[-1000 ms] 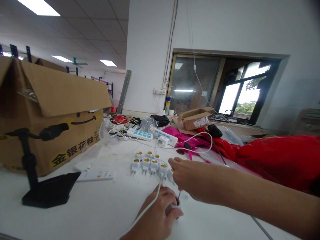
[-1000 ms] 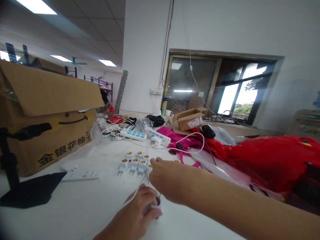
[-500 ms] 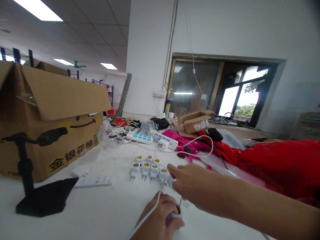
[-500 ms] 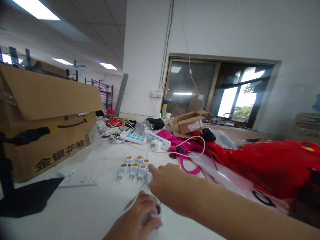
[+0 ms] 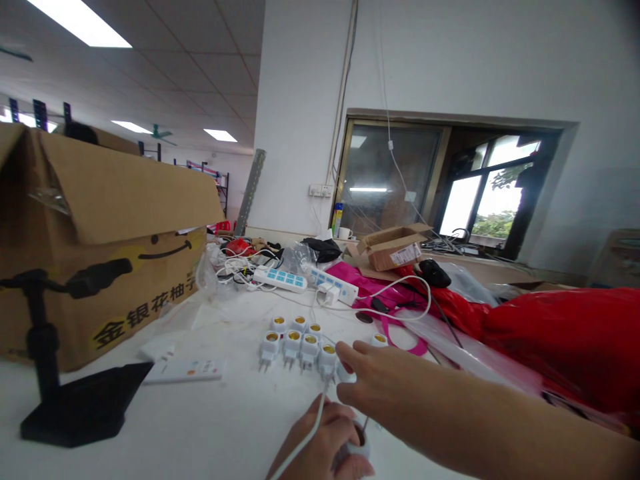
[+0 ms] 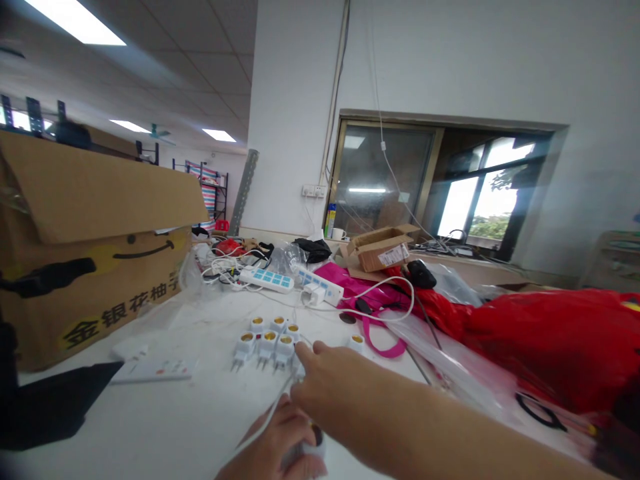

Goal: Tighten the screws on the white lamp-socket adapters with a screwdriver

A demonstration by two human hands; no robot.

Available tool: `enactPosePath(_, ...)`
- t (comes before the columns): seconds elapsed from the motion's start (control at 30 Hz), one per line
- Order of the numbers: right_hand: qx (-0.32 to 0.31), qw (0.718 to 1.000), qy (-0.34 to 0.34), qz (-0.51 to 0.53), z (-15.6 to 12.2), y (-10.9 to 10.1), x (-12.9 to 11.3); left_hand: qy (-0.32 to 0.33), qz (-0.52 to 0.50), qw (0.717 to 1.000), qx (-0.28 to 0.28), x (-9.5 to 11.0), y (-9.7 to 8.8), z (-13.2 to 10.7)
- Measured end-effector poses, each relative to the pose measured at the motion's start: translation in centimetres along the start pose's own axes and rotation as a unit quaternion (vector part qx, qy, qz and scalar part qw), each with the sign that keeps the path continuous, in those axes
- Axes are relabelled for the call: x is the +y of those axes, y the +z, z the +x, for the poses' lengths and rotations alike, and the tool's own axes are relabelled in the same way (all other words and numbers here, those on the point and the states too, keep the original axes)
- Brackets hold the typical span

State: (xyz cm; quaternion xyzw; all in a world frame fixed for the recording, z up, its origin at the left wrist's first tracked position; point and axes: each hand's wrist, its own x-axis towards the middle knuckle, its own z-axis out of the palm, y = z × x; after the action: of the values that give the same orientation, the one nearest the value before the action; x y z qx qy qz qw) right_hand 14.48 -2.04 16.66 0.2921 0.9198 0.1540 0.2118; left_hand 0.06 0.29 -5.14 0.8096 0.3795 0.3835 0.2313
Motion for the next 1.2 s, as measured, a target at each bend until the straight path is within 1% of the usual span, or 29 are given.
enactPosePath(0.07, 0.010, 1.000, 0.003, -0.004, 0.0, 0.2, -0.1, 0.027, 0.006, 1.000, 0.002, -0.4, 0.1, 0.0)
enactPosePath(0.1, 0.017, 1.000, -0.003, -0.023, -0.1, 0.4, -0.1, 0.042, 0.007, 0.999, 0.007, -0.6, 0.1, 0.0)
enactPosePath(0.2, 0.041, 0.992, -0.034, -0.115, -0.6, 1.5, -0.2, 0.065, 0.007, 0.998, 0.014, -1.3, 0.3, -0.2)
enactPosePath(0.27, 0.095, 0.984, -0.047, -0.145, -1.0, 2.2, -0.2, 0.061, 0.010, 0.998, 0.014, -1.8, 0.6, -0.2)
enactPosePath(0.37, 0.212, 0.968, -0.056, -0.122, -1.5, 3.0, -0.3, 0.064, 0.019, 0.998, 0.000, -2.7, 1.1, 0.0)
enactPosePath(0.43, 0.253, 0.959, -0.054, -0.118, -1.5, 3.4, -0.3, 0.076, 0.027, 0.997, -0.008, -3.3, 1.5, 0.2)
enactPosePath(0.53, 0.256, 0.958, -0.042, -0.125, -1.5, 3.3, -0.4, 0.087, 0.026, 0.996, 0.008, -3.8, 1.7, 0.3)
enactPosePath(0.63, 0.258, 0.957, -0.039, -0.128, -1.8, 2.5, -0.5, 0.070, 0.015, 0.997, 0.021, -3.8, 1.6, 0.2)
enactPosePath(0.77, 0.267, 0.958, -0.008, -0.109, -2.2, 1.6, -0.8, 0.057, 0.021, 0.998, -0.005, -3.6, 1.6, 0.2)
enactPosePath(0.93, 0.265, 0.951, -0.030, -0.159, -1.9, 2.2, -1.1, 0.051, 0.024, 0.998, 0.004, -3.7, 1.6, 0.2)
enactPosePath(1.07, 0.269, 0.953, -0.034, -0.134, -1.8, 2.1, -1.0, 0.070, 0.040, 0.997, -0.013, -4.2, 1.7, 0.2)
enactPosePath(1.13, 0.267, 0.956, -0.034, -0.113, -1.8, 1.6, -1.0, 0.090, 0.046, 0.995, -0.009, -4.4, 1.8, 0.2)
enactPosePath(1.2, 0.246, 0.962, -0.038, -0.110, -1.7, 1.2, -1.1, 0.112, 0.048, 0.993, 0.007, -4.4, 1.9, 0.3)
